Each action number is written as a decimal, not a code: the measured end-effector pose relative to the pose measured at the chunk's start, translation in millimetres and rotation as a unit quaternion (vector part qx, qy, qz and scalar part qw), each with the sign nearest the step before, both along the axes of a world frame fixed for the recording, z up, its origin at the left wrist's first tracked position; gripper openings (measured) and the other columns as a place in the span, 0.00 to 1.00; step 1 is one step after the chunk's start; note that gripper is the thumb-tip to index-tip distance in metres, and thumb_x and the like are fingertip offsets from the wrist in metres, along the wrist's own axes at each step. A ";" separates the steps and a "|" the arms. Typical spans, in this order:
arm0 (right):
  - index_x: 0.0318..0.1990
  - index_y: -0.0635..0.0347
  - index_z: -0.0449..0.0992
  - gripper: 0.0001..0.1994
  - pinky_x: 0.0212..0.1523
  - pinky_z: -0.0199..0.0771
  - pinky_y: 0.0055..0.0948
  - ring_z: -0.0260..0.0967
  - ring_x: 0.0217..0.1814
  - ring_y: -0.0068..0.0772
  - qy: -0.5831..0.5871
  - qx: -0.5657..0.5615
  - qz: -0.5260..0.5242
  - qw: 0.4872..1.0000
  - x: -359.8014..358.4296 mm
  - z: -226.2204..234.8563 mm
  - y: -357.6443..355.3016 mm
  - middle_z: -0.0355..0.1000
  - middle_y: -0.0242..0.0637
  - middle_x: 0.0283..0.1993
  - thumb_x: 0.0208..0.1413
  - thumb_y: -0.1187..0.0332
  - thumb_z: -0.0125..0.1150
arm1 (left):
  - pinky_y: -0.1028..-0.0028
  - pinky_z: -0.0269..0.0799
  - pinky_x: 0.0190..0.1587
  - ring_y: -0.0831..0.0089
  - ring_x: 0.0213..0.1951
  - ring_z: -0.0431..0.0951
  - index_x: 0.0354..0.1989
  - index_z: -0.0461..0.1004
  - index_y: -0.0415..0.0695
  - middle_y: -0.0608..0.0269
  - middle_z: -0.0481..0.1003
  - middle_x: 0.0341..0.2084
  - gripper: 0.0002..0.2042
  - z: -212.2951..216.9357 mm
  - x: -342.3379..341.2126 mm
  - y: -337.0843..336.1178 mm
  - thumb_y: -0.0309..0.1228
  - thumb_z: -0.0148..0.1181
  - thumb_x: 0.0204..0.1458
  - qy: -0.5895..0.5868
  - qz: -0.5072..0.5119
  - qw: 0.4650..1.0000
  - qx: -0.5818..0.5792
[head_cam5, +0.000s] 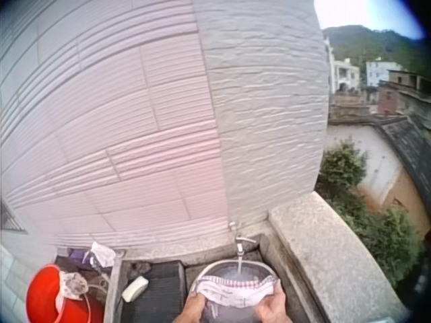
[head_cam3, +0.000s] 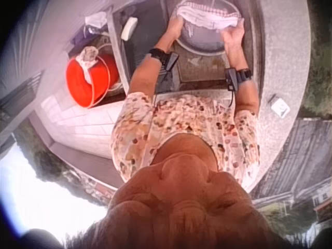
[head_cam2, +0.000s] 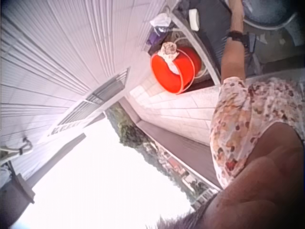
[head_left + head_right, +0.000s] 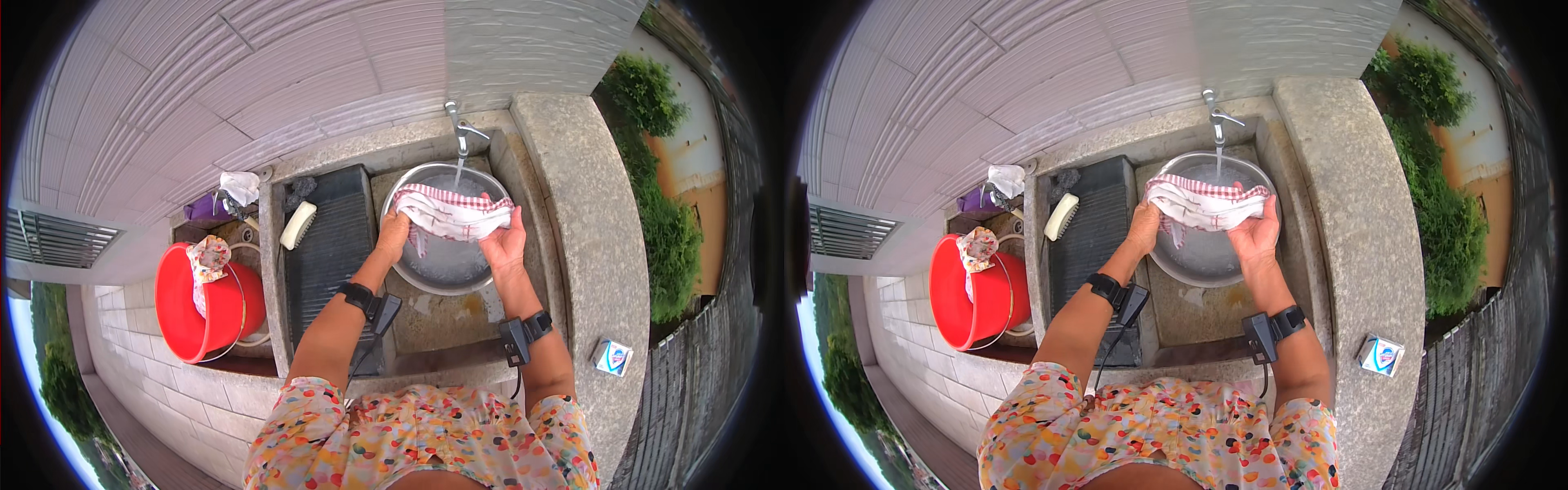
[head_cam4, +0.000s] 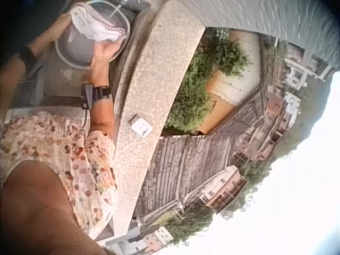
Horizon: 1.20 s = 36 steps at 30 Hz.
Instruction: Hand washing a patterned cloth at an outdoor stone sink.
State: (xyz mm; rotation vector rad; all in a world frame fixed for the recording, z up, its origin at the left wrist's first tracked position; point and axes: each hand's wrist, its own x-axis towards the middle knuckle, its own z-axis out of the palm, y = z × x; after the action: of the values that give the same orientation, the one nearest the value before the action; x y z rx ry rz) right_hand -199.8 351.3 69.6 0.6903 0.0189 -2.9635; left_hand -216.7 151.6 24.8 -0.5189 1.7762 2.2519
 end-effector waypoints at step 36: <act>0.56 0.64 0.55 0.34 0.55 0.53 0.31 0.53 0.55 0.48 0.208 0.895 0.044 0.391 -106.3 11.3 -7.4 0.56 0.51 0.52 0.37 0.70 0.59 | 0.59 0.59 0.50 0.55 0.56 0.55 0.56 0.55 0.51 0.55 0.61 0.51 0.27 -126.7 -15.0 41.1 0.33 0.52 0.44 -0.096 -0.416 0.637 -0.642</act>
State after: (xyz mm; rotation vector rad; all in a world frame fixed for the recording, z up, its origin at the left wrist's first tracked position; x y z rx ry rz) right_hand -306.1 343.9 80.9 -0.2425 3.0942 -1.4542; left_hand -231.8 192.6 -101.9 -0.0187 2.4535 0.0953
